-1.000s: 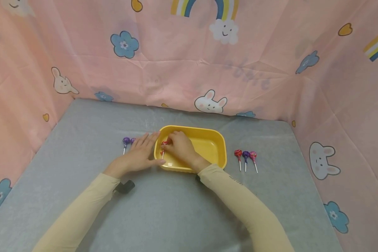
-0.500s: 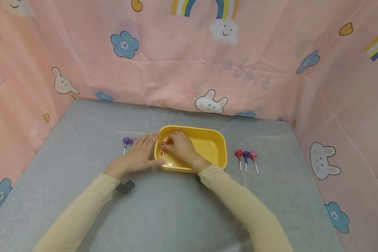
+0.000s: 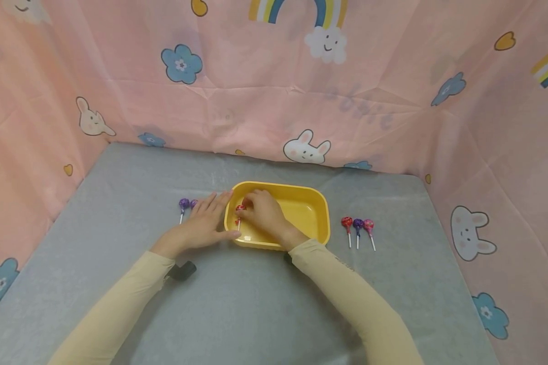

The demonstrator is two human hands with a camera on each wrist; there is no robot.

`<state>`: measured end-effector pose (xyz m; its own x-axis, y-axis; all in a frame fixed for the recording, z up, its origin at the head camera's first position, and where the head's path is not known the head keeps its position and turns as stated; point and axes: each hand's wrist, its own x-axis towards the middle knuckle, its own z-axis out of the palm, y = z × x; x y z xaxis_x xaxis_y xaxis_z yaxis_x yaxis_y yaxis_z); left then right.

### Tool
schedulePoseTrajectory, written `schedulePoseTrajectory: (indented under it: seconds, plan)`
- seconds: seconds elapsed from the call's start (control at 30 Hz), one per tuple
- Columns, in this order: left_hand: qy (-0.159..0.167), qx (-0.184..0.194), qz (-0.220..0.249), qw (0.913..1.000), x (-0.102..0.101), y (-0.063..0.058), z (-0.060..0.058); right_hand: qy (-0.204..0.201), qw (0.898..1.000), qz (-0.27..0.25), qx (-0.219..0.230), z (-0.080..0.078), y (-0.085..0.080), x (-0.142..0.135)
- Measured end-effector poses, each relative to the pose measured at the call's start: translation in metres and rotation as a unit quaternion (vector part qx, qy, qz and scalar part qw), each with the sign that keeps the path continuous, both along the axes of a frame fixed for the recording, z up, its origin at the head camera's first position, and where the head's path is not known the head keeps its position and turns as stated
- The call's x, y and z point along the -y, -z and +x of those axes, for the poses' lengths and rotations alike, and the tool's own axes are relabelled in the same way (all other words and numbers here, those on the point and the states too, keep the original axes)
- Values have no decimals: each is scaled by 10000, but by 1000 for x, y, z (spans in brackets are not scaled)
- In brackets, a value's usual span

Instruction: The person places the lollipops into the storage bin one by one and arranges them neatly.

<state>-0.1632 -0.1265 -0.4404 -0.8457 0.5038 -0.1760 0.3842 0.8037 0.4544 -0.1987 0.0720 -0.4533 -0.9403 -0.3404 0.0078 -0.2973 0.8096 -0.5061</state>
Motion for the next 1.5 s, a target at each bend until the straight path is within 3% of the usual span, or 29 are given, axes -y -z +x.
schedulePoseTrajectory:
  seconds: [0.37,0.87,1.5]
  plan:
    - [12,-58,-19,10000,-1,0,0,-12,9998,-167,72,0,0,-2]
    - [20,-39,42,10000,0,-1,0,262,9941,-789,703,0,-7,-10]
    - [38,6,27,10000,0,1,-1,384,9884,-1161,898,0,-32,-33]
